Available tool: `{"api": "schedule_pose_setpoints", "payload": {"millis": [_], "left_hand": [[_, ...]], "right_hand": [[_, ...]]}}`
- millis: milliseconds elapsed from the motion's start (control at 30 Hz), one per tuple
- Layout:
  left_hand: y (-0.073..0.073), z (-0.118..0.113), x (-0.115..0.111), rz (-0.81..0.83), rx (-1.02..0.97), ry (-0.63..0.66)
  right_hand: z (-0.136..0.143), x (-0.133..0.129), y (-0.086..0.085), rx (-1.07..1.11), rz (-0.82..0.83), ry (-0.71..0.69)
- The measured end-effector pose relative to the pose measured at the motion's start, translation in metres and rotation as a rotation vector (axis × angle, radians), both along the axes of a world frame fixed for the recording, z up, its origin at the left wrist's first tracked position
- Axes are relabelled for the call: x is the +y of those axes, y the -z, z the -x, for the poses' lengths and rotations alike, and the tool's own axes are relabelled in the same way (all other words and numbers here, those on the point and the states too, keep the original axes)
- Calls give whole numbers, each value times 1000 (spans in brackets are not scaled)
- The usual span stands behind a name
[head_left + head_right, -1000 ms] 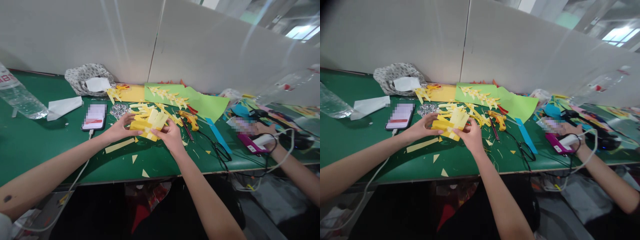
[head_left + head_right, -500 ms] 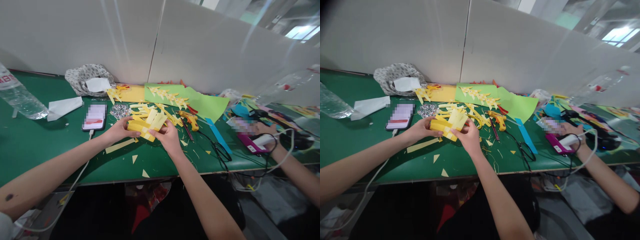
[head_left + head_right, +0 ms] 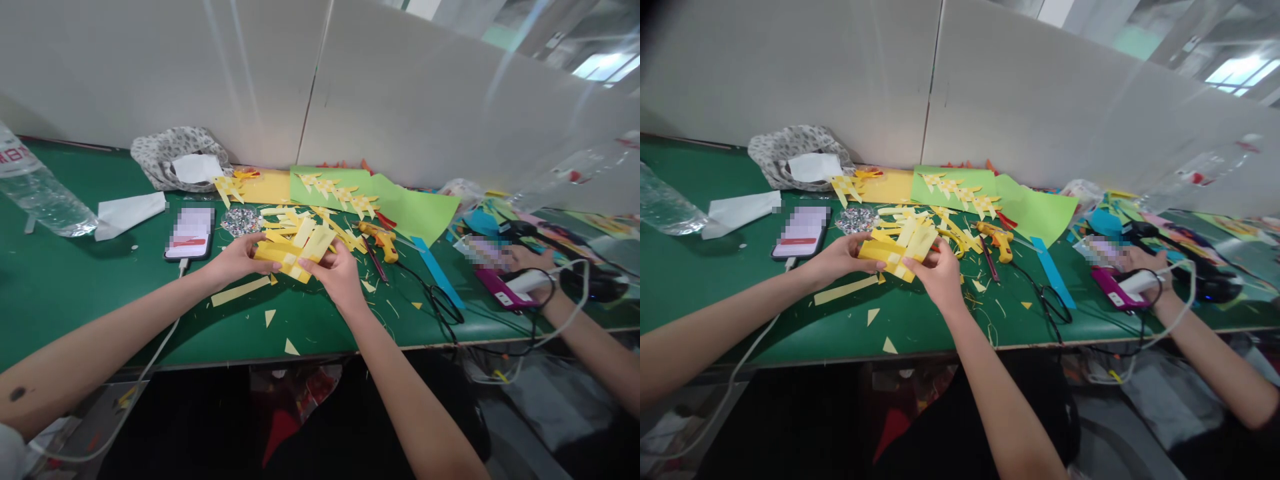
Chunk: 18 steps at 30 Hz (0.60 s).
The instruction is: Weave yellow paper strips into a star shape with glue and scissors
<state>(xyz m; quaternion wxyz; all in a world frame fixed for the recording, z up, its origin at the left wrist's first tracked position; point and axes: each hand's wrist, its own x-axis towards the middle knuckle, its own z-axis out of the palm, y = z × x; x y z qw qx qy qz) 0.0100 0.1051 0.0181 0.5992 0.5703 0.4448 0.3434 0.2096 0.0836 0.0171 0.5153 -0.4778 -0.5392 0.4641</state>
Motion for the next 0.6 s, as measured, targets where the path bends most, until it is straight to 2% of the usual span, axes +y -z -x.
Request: {"api": "schedule_pose_setpoints", "payload": {"millis": [167,400,600], "left_hand": [[1,-3,-2,-41,-29,62],[-3,-6,-6,-59,-36,105],[-4,-7,-7,12,-21,52]], "right_hand": [[3,-1,1,37,18,-58],[6,-3,4,51,-10,-55],[6,-3,1,66,-8,-65]]}}
